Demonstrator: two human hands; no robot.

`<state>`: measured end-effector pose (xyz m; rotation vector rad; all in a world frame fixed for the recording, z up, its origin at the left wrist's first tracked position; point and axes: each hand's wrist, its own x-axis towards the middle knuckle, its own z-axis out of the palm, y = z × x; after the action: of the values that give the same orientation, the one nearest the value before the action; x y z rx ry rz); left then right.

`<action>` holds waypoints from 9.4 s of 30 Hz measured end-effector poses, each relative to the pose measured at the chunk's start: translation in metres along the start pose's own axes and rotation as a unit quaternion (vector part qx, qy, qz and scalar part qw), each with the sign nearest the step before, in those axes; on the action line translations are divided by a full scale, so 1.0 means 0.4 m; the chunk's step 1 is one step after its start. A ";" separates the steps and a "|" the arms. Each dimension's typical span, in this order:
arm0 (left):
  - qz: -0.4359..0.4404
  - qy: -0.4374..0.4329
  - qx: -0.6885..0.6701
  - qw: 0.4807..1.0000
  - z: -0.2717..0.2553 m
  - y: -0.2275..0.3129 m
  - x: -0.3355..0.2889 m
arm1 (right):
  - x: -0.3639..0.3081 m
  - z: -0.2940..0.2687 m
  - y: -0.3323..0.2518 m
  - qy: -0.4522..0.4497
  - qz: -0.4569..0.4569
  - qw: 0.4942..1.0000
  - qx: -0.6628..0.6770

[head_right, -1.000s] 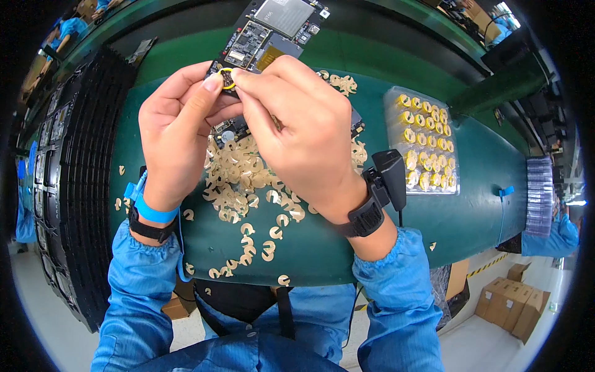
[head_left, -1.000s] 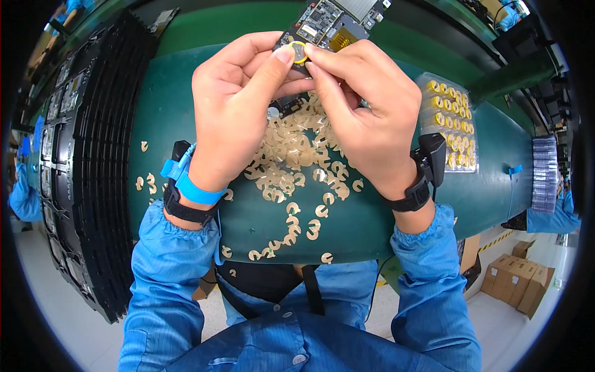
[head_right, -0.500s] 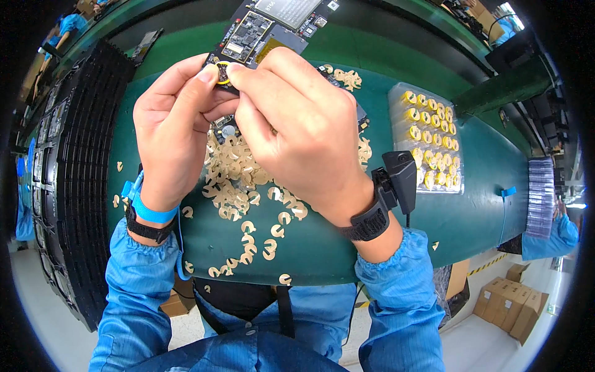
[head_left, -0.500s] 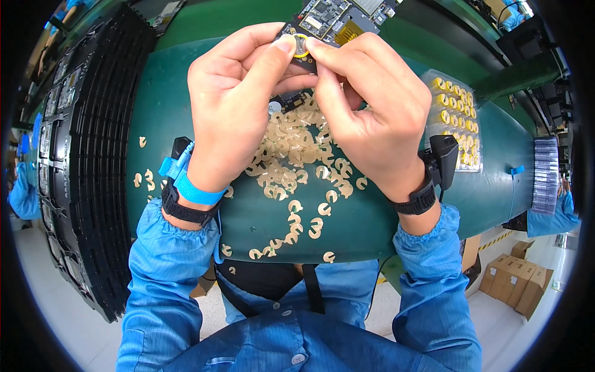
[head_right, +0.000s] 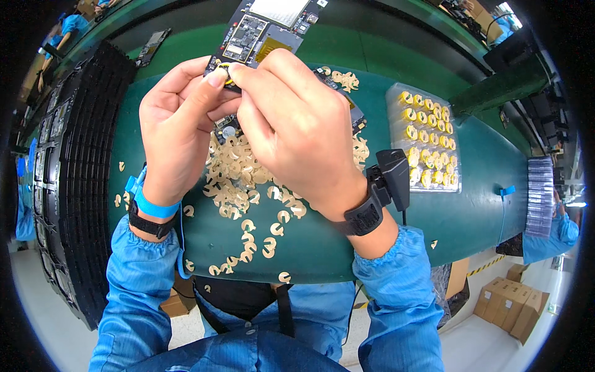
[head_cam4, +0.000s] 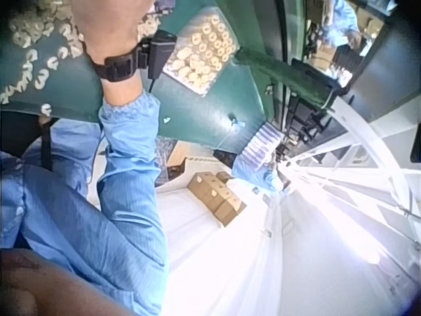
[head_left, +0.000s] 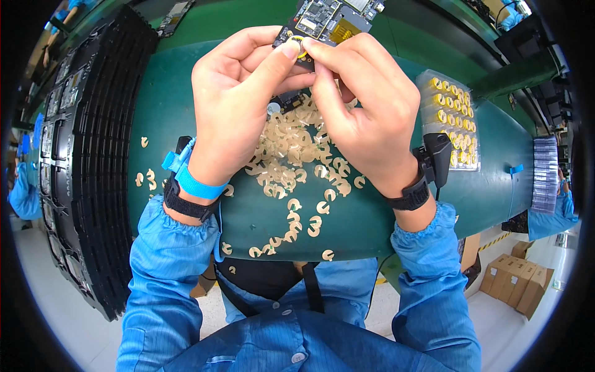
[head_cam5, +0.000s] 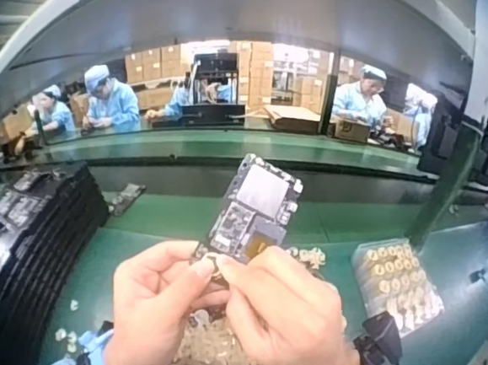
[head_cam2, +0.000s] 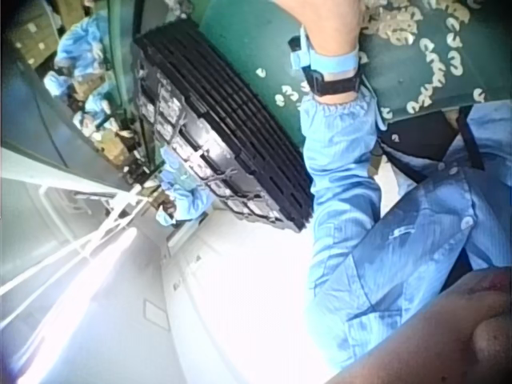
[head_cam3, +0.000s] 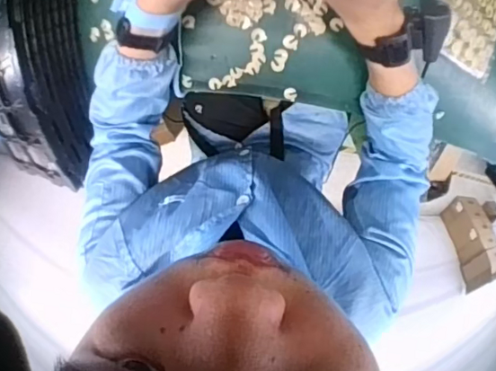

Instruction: Assembling electronic circuit boards by picking small yellow components from a tray and placing them onto the board.

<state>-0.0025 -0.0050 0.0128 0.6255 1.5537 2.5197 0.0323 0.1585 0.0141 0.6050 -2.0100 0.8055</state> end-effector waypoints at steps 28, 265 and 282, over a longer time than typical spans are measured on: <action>-0.001 0.013 -0.027 1.000 -0.006 -0.008 0.000 | -0.001 0.009 0.011 0.014 -0.063 0.996 -0.060; -0.055 0.046 0.116 0.991 -0.019 -0.024 0.008 | 0.171 0.099 0.289 0.068 0.479 0.838 0.251; -0.047 0.027 -0.007 0.999 -0.032 -0.028 0.012 | 0.084 -0.033 -0.032 -0.039 0.306 0.918 0.249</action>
<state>-0.0133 -0.0090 -0.0006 0.4759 1.5436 2.4955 0.0308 0.1558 0.0520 0.2681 -2.0928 1.7287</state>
